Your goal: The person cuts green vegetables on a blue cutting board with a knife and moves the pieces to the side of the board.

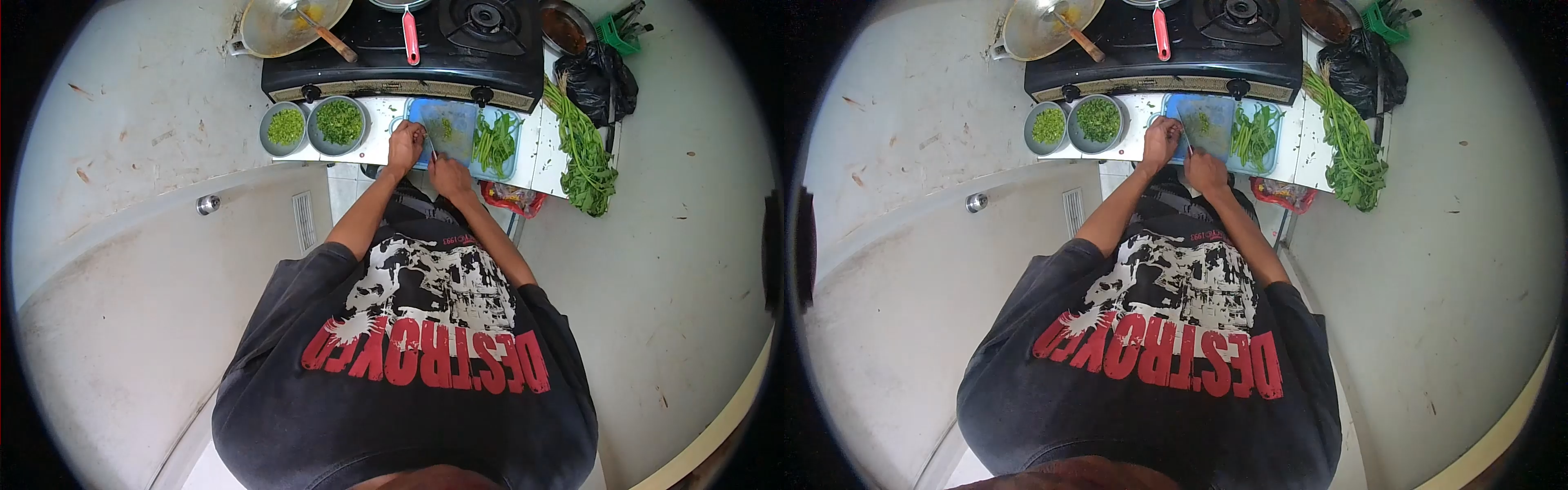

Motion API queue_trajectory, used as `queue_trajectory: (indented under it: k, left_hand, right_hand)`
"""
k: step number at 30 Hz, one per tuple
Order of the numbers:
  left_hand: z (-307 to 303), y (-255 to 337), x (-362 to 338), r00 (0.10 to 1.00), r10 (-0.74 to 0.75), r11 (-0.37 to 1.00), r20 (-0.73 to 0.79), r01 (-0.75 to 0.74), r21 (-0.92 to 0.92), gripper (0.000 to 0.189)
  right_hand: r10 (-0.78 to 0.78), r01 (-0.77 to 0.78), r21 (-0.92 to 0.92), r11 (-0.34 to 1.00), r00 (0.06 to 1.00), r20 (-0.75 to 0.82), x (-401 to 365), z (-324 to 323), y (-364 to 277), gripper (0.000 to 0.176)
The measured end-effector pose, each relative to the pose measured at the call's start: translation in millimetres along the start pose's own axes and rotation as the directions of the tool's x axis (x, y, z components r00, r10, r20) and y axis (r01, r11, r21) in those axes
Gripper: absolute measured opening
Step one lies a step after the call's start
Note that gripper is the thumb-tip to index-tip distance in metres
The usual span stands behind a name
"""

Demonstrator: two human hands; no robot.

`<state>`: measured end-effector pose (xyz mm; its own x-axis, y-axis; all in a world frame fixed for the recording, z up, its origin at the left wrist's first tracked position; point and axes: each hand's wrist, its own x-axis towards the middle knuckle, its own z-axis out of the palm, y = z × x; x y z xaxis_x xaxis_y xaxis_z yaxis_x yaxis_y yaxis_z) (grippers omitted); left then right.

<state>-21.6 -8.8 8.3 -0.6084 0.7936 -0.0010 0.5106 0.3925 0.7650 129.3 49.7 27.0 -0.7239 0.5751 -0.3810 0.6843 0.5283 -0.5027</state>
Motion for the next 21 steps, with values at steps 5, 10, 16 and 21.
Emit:
queue_trajectory:
  k: [5,10,16,21]
  left_hand:
    - [-1.0,-2.8,-1.6,0.999,0.05,0.999,-0.009,-0.05,-0.016,0.015]
    - [1.0,-3.8,-1.2,1.0,0.028,0.999,-0.009,-0.028,-0.023,0.014]
    - [-1.1,-4.3,-0.8,0.998,0.056,0.998,-0.008,-0.056,-0.021,0.014]
    - [0.7,-6.2,1.3,0.999,0.034,0.997,0.018,-0.033,-0.066,0.015]
  right_hand:
    - [-0.01,0.01,0.0,1.0,0.999,-0.048,5.4,8.4,-0.6,0.04]
    - [0.02,-0.02,-0.007,1.0,1.0,0.011,-9.6,-2.2,0.2,0.039]
    - [0.021,-0.021,-0.001,1.0,1.0,-0.02,2.2,1.5,-5.9,0.042]
    - [0.029,-0.028,-0.005,1.0,1.0,0.013,-12.7,-8.2,-3.2,0.041]
